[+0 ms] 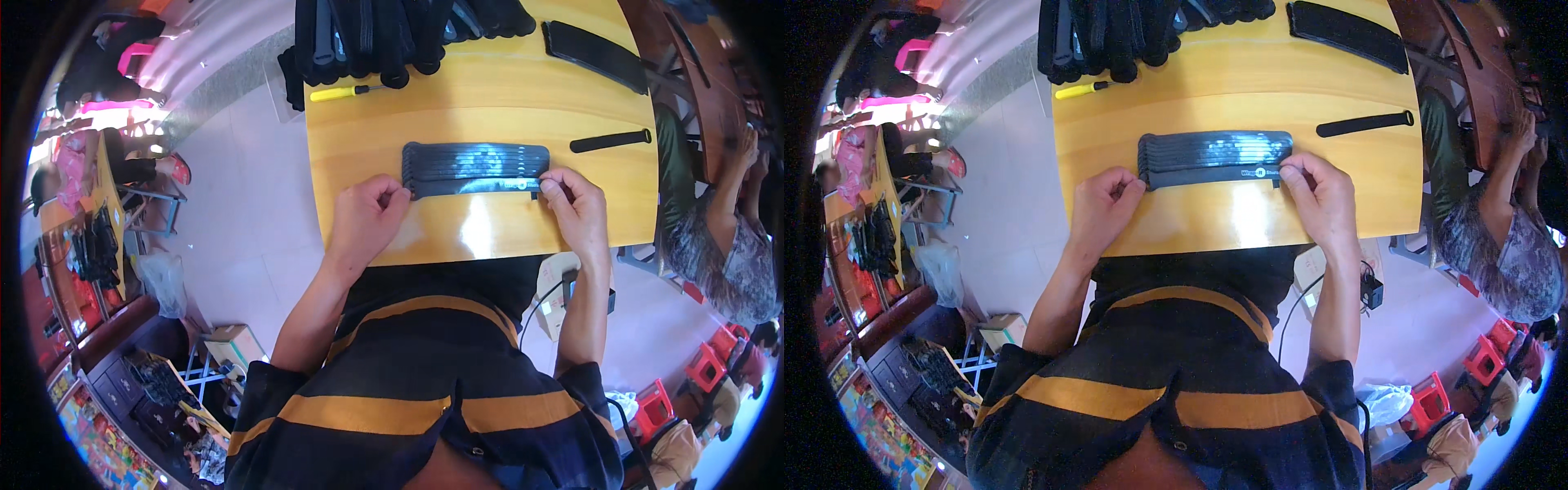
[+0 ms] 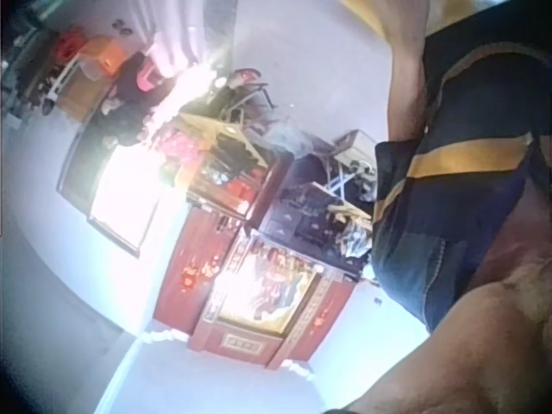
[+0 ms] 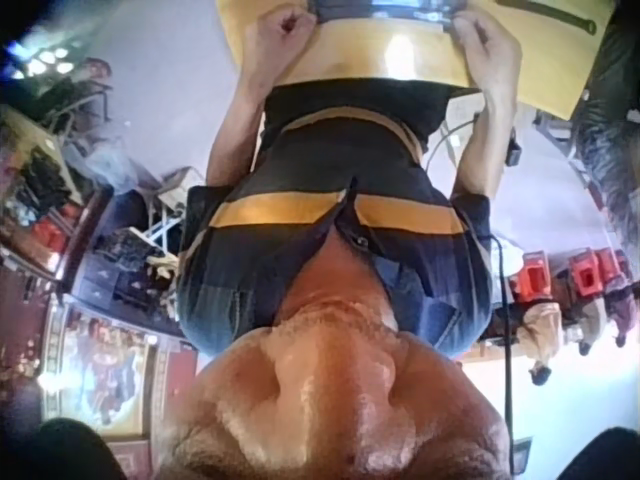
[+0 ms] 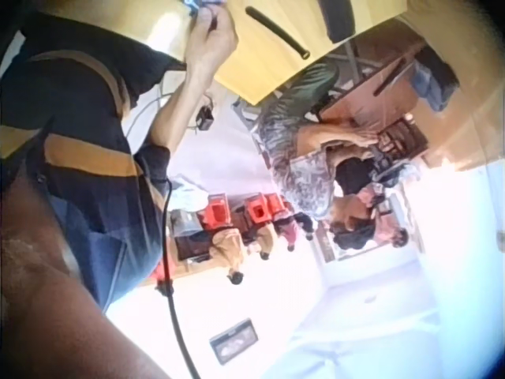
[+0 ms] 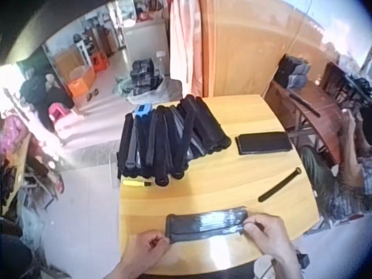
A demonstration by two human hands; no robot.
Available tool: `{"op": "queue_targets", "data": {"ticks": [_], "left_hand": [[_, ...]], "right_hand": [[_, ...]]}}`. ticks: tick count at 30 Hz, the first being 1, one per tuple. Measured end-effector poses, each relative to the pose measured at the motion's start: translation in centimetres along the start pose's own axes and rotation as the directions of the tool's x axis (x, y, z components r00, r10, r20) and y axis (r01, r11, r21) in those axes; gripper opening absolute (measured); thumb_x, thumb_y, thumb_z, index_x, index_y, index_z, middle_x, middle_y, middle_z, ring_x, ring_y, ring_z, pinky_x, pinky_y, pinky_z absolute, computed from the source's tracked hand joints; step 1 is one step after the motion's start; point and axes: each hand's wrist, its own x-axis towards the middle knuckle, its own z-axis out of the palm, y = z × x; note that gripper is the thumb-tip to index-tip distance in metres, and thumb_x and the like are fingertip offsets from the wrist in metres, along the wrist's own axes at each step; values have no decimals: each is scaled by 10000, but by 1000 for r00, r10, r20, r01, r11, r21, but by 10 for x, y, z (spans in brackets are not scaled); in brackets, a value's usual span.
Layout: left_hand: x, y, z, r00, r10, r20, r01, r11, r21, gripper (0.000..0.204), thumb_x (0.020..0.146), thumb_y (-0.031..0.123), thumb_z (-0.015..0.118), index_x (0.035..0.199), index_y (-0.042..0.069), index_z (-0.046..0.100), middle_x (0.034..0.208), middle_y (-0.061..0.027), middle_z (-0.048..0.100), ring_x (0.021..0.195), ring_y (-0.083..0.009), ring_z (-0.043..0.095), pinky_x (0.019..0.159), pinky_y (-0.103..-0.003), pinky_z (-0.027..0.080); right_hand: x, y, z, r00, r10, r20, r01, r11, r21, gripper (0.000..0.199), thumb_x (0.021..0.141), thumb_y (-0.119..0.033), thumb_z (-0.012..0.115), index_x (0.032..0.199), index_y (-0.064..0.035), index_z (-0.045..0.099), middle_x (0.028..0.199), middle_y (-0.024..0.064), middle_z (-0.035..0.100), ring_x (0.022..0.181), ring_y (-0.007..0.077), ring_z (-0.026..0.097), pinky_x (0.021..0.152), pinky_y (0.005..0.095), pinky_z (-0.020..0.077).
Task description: Assembling and inspecting black textile straps using a metal jig for alignment.
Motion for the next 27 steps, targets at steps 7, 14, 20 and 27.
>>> {"op": "queue_targets", "data": {"ticks": [7, 14, 20, 27], "left_hand": [[2, -2, -1, 1000, 16, 26, -17, 999, 44, 152, 924, 107, 705, 838, -18, 702, 622, 0, 602, 585, -46, 521, 529, -250, 423], [4, -3, 1, 999, -3, 34, 2, 999, 47, 157, 920, 108, 706, 823, -15, 697, 606, -3, 590, 570, -45, 513, 518, -252, 416], [5, -1, 2, 1000, -8, 8, 8, 999, 45, 139, 893, 100, 700, 810, -12, 689, 591, -115, 609, 506, -137, 557, 510, -306, 441], [6, -2, -2, 999, -19, 27, 17, 998, 64, 145, 894, 102, 704, 815, -19, 690, 596, -92, 619, 523, -118, 561, 521, -298, 449]], "right_hand": [[3, 0, 2, 998, 56, -7, -56, 998, 33, 123, 962, -115, 698, 971, 8, 692, 738, -4, 624, 664, 70, 528, 628, 244, 457], [3, 3, 1, 998, 60, -13, -59, 997, 55, 110, 957, -102, 709, 955, 5, 685, 736, -19, 613, 667, 54, 517, 619, 232, 445], [-1, 7, 4, 998, 42, -46, -38, 996, 85, 74, 951, -73, 710, 944, -3, 687, 735, -36, 615, 657, 36, 522, 600, 216, 442], [0, 4, 6, 998, 42, -47, -38, 996, 85, 73, 936, -65, 719, 946, 2, 691, 734, -31, 630, 656, 36, 539, 601, 213, 453]]}}
